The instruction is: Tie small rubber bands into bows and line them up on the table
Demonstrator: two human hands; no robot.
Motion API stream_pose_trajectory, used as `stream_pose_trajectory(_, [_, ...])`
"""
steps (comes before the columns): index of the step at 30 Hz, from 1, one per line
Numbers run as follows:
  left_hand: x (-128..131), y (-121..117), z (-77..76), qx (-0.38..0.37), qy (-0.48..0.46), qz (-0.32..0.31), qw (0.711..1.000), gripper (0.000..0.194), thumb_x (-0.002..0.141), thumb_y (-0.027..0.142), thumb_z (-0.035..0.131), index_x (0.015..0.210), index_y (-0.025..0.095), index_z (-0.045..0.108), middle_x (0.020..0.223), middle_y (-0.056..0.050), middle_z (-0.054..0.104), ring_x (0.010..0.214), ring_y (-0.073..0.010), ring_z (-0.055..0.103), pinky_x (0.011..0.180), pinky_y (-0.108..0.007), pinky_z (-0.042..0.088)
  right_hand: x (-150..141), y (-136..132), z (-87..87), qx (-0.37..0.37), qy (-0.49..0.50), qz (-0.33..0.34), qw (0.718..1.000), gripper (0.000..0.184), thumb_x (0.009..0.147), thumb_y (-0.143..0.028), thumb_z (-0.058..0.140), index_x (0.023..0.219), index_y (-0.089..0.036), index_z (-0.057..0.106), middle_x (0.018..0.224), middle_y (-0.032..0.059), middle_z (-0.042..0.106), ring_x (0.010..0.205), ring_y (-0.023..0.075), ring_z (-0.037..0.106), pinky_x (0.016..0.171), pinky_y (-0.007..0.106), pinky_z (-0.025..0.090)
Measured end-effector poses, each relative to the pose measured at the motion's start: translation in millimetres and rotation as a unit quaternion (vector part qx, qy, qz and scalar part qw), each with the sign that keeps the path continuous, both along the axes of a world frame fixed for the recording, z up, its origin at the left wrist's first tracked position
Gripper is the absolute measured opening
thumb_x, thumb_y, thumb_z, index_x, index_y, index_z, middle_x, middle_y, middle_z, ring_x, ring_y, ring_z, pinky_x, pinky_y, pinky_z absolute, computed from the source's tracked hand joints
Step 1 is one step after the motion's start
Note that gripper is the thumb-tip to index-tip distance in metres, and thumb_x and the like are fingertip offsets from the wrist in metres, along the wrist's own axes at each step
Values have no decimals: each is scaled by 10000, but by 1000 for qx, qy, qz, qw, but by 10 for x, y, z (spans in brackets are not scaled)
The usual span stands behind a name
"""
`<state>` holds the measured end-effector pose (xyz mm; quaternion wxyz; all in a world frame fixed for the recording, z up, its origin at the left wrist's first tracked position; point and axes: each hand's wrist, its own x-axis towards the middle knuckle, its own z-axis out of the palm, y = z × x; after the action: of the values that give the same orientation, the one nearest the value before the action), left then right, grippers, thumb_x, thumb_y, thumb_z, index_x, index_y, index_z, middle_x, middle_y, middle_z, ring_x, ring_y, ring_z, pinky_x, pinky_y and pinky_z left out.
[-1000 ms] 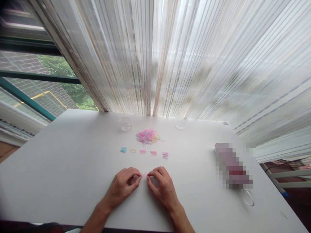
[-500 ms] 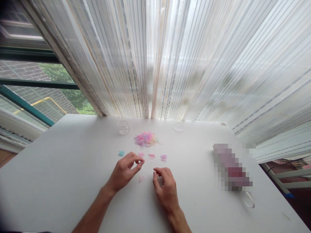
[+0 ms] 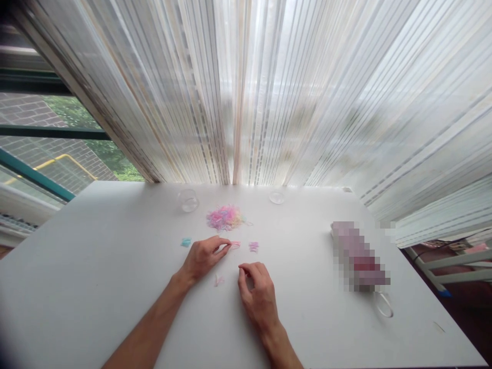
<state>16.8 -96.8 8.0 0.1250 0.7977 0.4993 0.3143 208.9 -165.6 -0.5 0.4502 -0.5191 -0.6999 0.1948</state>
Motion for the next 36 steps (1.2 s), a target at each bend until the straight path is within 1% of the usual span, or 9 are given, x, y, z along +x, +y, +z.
stream_pose_trajectory(9, [-10,-1,-48,-13,12,2,1000,142,945,217,636,1001,236,766,804,4,734,657,-116,642,620,-210,445,3,3,-14,-5,-3,11,1000,151,990,-202,512,982,-215,662,870,60,671,797,198,642,702,319,538])
stream_pose_trajectory(12, [-5,7,-76,-6,24,6,1000,135,943,209,643,999,231,764,818,0,741,682,-127,654,630,-217,446,2,2,-12,-11,-3,13,1000,148,992,-208,515,989,-215,662,869,56,667,801,197,641,714,322,541])
stream_pose_trajectory(15, [1,14,-94,10,47,15,999,137,948,227,640,992,230,769,789,-6,728,664,-135,642,608,-221,435,1,0,-6,-14,-5,15,1000,146,992,-203,515,984,-216,661,865,54,663,795,194,636,704,319,539])
stream_pose_trajectory(19, [6,-10,-63,14,52,16,998,173,964,244,617,1033,251,776,747,-2,701,628,-131,614,586,-222,422,5,1,4,-8,-9,15,1000,146,987,-187,516,983,-217,660,858,53,663,787,192,635,700,320,539])
stream_pose_trajectory(22, [11,-45,-19,-7,36,13,999,195,970,247,601,1072,250,768,772,-2,710,638,-121,616,601,-219,431,8,3,14,-5,-14,16,1000,146,982,-184,519,988,-223,660,859,55,667,787,197,639,695,324,542])
stream_pose_trajectory(24, [18,-61,-8,-15,26,14,999,188,959,266,621,1074,239,767,784,-4,714,631,-113,610,608,-218,436,8,3,19,-6,-16,17,1000,146,979,-181,520,992,-223,660,861,55,668,787,197,640,693,324,543])
stream_pose_trajectory(30, [49,-28,-71,-2,25,26,999,183,964,327,630,1042,279,788,754,5,699,629,-116,609,596,-218,429,3,-5,24,-7,-17,18,1000,160,983,-185,508,995,-222,663,855,58,666,785,201,638,693,330,542])
stream_pose_trajectory(36, [50,-10,-101,5,30,32,999,158,951,305,650,974,254,797,760,-2,713,637,-125,622,588,-223,419,2,-7,18,-14,-20,18,1000,151,980,-184,517,989,-215,665,863,56,666,793,196,640,709,328,542])
